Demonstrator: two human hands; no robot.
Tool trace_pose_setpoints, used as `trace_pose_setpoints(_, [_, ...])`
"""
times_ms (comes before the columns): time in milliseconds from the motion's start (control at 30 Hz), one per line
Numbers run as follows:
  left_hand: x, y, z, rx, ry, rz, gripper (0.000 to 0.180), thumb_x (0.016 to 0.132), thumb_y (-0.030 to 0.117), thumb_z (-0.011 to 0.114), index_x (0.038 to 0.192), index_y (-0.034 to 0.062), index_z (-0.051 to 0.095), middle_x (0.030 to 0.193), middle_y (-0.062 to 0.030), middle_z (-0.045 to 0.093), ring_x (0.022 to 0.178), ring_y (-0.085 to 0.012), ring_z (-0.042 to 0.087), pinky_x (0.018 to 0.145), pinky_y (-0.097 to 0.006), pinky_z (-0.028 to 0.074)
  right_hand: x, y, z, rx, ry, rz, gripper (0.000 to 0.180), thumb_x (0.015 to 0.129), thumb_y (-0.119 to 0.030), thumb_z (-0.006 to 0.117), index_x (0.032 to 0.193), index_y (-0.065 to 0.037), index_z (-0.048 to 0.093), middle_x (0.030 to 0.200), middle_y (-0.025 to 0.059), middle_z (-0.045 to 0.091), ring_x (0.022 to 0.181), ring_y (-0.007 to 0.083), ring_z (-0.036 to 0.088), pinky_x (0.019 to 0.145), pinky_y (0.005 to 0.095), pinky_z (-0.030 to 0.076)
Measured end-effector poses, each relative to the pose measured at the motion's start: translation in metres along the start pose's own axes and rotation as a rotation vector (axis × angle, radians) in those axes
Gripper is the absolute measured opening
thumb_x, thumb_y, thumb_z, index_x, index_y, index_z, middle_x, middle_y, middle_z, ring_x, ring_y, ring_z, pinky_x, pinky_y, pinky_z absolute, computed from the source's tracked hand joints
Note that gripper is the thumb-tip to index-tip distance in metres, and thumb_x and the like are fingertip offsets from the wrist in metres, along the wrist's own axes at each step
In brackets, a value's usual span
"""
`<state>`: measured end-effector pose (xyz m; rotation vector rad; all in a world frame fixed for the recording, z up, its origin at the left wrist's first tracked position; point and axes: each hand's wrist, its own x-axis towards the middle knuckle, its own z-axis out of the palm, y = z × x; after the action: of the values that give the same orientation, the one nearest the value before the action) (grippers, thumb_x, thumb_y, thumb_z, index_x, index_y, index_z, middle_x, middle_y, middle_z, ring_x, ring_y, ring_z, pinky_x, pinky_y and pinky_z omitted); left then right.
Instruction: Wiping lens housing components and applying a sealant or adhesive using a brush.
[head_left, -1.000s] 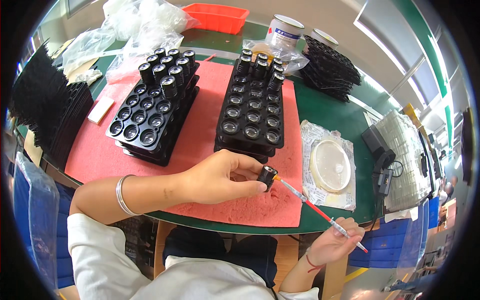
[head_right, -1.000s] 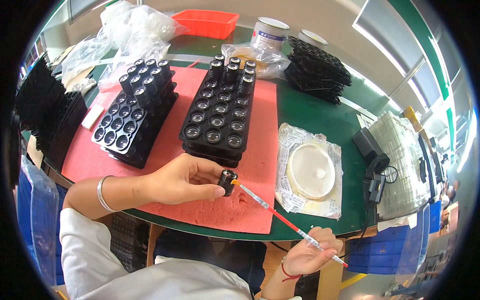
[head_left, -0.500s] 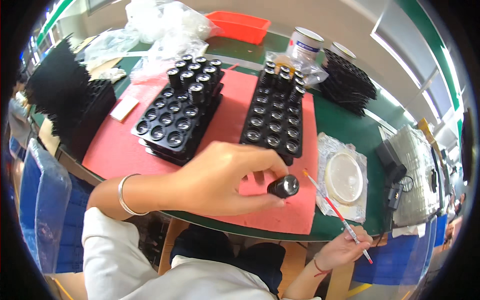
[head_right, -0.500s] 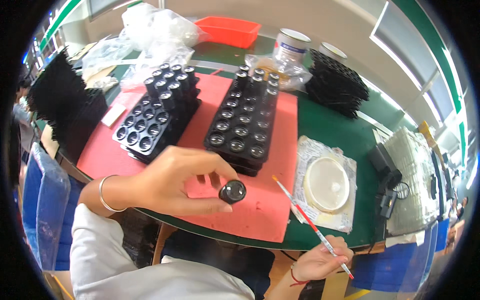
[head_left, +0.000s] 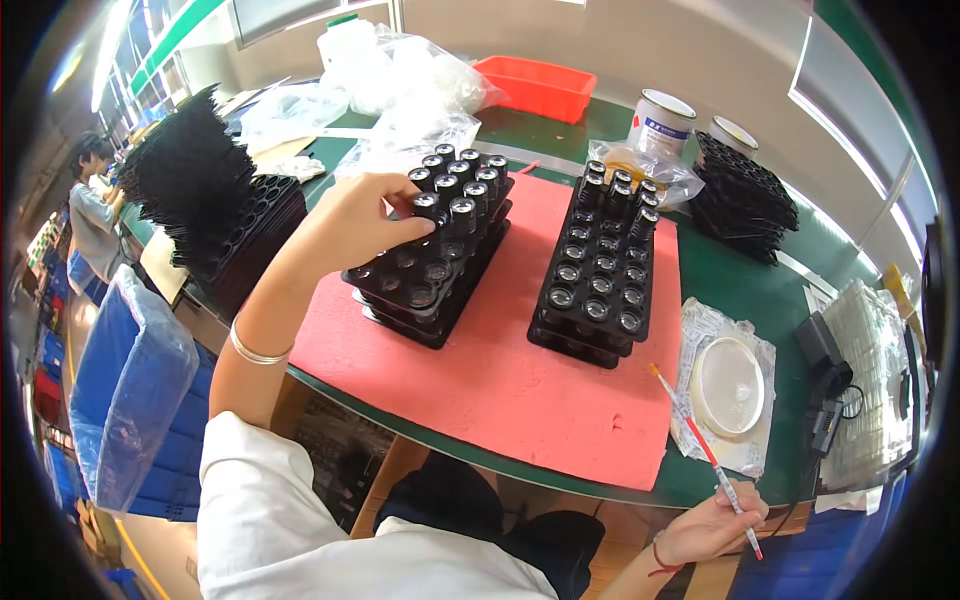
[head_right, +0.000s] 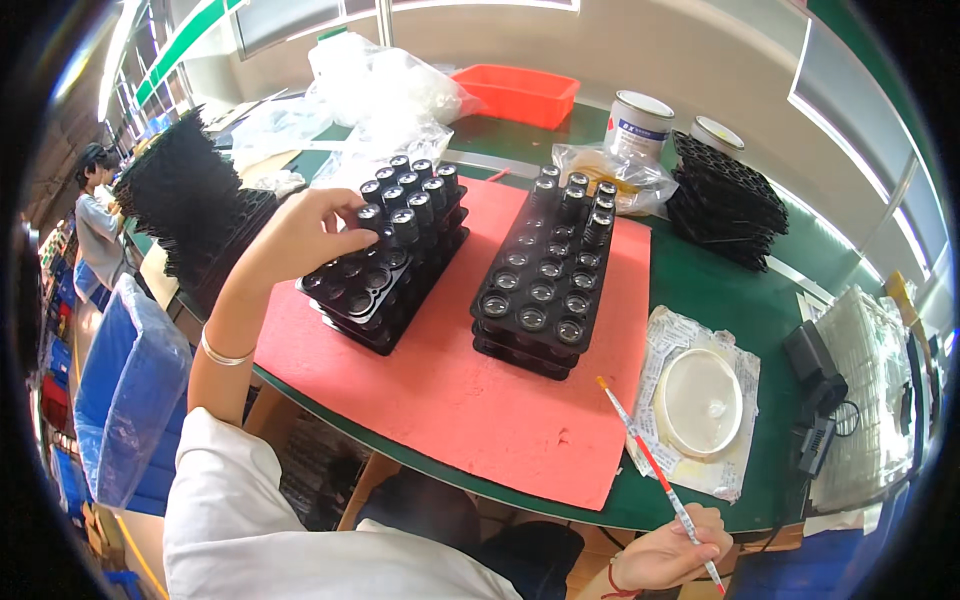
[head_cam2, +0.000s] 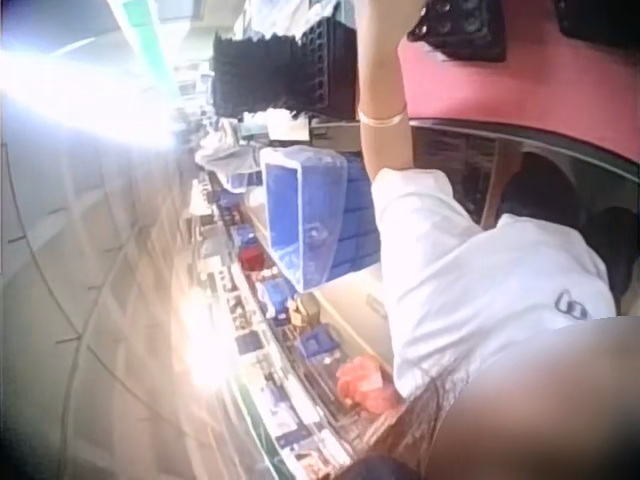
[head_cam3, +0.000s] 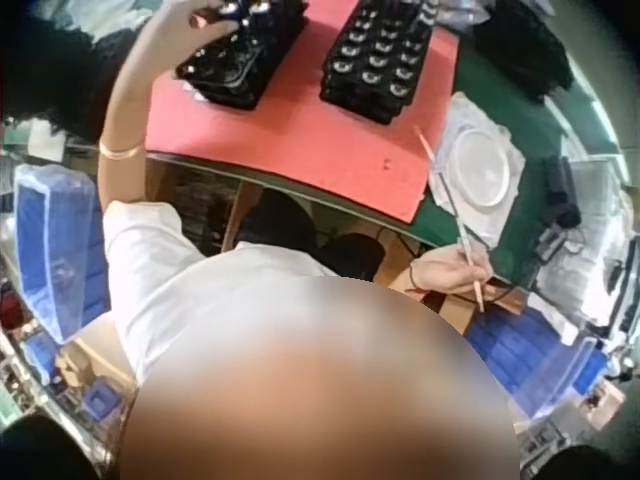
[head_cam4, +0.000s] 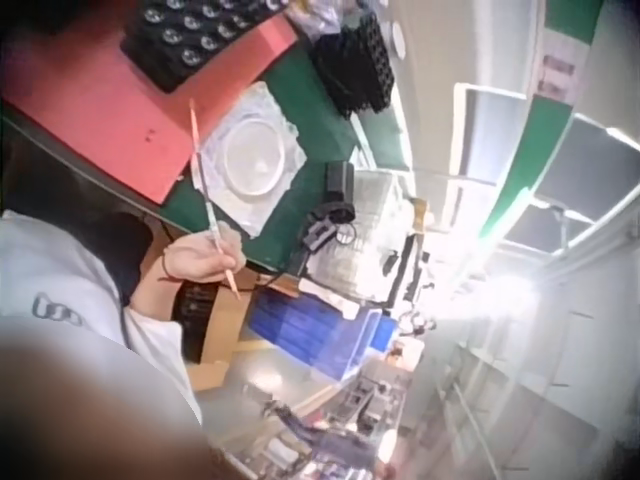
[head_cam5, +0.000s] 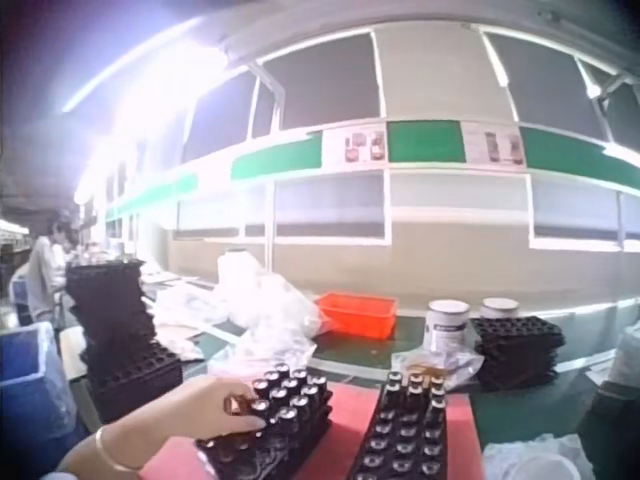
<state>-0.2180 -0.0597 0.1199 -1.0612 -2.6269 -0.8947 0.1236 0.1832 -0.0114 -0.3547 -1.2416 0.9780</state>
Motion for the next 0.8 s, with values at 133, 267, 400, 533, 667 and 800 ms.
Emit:
trace_pose_setpoints(133, [0.006, 0.001, 0.001, 0.104, -0.012, 0.026, 0.036, 0.069, 0.022, 0.075, 0.093, -0.0027, 0.064, 0.069, -0.0067, 0.06, 0.058, -0.0141, 0.051, 0.059, -0.028, 0.043, 0.0, 0.0, -0.001, 0.032, -0.001, 0.013, 0.032, 0.099, -0.028, 0.034, 0.074, -0.008, 0.033, 0.072, 0.0026, 0.032, 0.069, 0.0129, 0.03, 0.065, 0.0276, 0.026])
trace_pose_setpoints(267, [0.008, 0.01, 0.001, 0.198, -0.057, -0.069, 0.038, 0.069, 0.025, 0.075, 0.094, -0.0015, 0.065, 0.066, -0.0071, 0.059, 0.061, -0.0168, 0.055, 0.06, -0.03, 0.044, 0.0, -0.001, 0.004, 0.002, -0.003, -0.011, 0.031, 0.098, -0.027, 0.033, 0.074, -0.008, 0.034, 0.069, 0.0029, 0.031, 0.066, 0.0129, 0.03, 0.062, 0.0276, 0.026])
trace_pose_setpoints(400, [0.0, 0.033, -0.006, 0.309, 0.019, -0.06, 0.037, 0.07, 0.03, 0.074, 0.093, 0.0027, 0.066, 0.065, -0.0068, 0.058, 0.06, -0.0191, 0.056, 0.061, -0.032, 0.044, 0.001, 0.001, 0.007, 0.015, -0.005, -0.02, 0.029, 0.097, -0.026, 0.034, 0.075, -0.007, 0.037, 0.066, 0.0031, 0.029, 0.062, 0.0129, 0.03, 0.057, 0.0276, 0.025])
trace_pose_setpoints(533, [0.003, 0.087, -0.001, 0.158, 0.156, 0.071, 0.034, 0.072, 0.032, 0.073, 0.093, 0.0054, 0.065, 0.066, -0.0061, 0.056, 0.063, -0.0196, 0.055, 0.062, -0.032, 0.043, -0.001, 0.0, 0.004, 0.035, 0.023, -0.025, 0.03, 0.096, -0.027, 0.037, 0.075, -0.006, 0.037, 0.065, 0.004, 0.033, 0.061, 0.0132, 0.032, 0.056, 0.0275, 0.026])
trace_pose_setpoints(667, [0.046, 0.096, 0.045, 0.3, 0.113, 0.401, 0.044, 0.074, 0.036, 0.068, 0.098, 0.0001, 0.061, 0.082, -0.0122, 0.061, 0.077, -0.0297, 0.059, 0.071, -0.039, 0.046, 0.0, -0.001, 0.006, 0.016, 0.016, -0.052, 0.033, 0.097, -0.03, 0.038, 0.075, -0.006, 0.039, 0.066, 0.0051, 0.039, 0.06, 0.0133, 0.035, 0.057, 0.027, 0.029])
trace_pose_setpoints(800, [0.091, 0.111, 0.078, 0.563, -0.037, 0.271, 0.056, 0.07, 0.049, 0.066, 0.092, -0.0021, 0.063, 0.094, -0.017, 0.064, 0.088, -0.0311, 0.063, 0.074, -0.039, 0.052, 0.0, -0.002, 0.003, 0.079, 0.026, -0.014, 0.035, 0.096, -0.032, 0.04, 0.076, -0.004, 0.041, 0.066, 0.0052, 0.041, 0.059, 0.0135, 0.039, 0.054, 0.0256, 0.031])
